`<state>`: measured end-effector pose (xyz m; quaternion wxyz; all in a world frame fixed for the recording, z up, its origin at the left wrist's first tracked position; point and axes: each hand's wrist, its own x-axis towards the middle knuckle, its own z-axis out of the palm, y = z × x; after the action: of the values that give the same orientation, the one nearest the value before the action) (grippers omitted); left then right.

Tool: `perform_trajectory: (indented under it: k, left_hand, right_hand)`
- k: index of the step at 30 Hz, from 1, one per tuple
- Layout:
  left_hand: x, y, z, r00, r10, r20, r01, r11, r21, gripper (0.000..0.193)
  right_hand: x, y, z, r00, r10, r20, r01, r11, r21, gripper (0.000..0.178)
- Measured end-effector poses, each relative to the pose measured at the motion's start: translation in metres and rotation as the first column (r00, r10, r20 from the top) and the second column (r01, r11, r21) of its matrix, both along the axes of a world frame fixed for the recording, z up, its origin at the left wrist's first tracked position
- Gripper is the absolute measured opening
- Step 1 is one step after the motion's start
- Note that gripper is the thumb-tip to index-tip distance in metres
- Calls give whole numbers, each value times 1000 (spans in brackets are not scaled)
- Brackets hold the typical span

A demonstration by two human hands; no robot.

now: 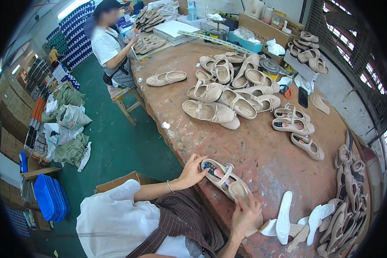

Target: Inserting soft insoles into finished flat shoes at a production workbench.

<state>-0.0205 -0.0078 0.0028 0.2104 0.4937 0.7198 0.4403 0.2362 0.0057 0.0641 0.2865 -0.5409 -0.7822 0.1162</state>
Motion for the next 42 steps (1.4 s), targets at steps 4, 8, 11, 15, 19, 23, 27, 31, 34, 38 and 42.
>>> perform_trajectory:
  k: [4, 8, 11, 15, 19, 23, 27, 31, 34, 38, 42]
  left_hand:
    - [-2, 4, -3, 997, 31, 69, -32, 999, 13, 50]
    - [-4, 7, -7, 1000, 23, 13, -24, 999, 49, 51]
    - [-4, 8, -8, 999, 33, 28, -33, 999, 21, 48]
    - [-7, 12, -7, 995, 45, 86, -50, 997, 63, 39]
    - [-15, 20, -5, 996, 2, 91, -9, 997, 78, 34]
    - [-20, 25, -7, 985, -26, 168, 20, 999, 41, 29]
    - [-20, 27, -5, 973, -68, 222, 68, 998, 7, 34]
    - [-24, 31, -3, 965, -96, 244, 92, 995, 30, 43]
    - [-26, 34, -5, 961, -108, 255, 118, 993, -22, 42]
    - [-27, 39, -11, 969, -91, 230, 98, 995, -19, 39]
    - [-29, 44, -14, 984, -71, 164, 83, 994, -67, 35]
  right_hand:
    - [-22, 11, -15, 997, 82, 1, -82, 997, 11, 26]
    - [-40, 24, -31, 985, 169, -47, -169, 986, -7, 25]
    - [-53, 32, -36, 976, 203, -78, -206, 978, -29, 23]
    - [-61, 39, -36, 964, 218, -154, -233, 969, -83, 20]
    - [-62, 41, -35, 971, 175, -164, -209, 954, -214, 20]
    - [-70, 44, -39, 956, 181, -230, -224, 958, -180, 15]
    - [-87, 49, -43, 943, 203, -265, -255, 950, -178, 21]
    - [-98, 56, -42, 931, 218, -291, -265, 955, -131, 24]
    - [-102, 60, -43, 937, 212, -278, -261, 953, -155, 17]
    - [-104, 62, -51, 928, 273, -254, -323, 929, -180, 22]
    - [-105, 60, -58, 925, 327, -194, -353, 927, -122, 22]
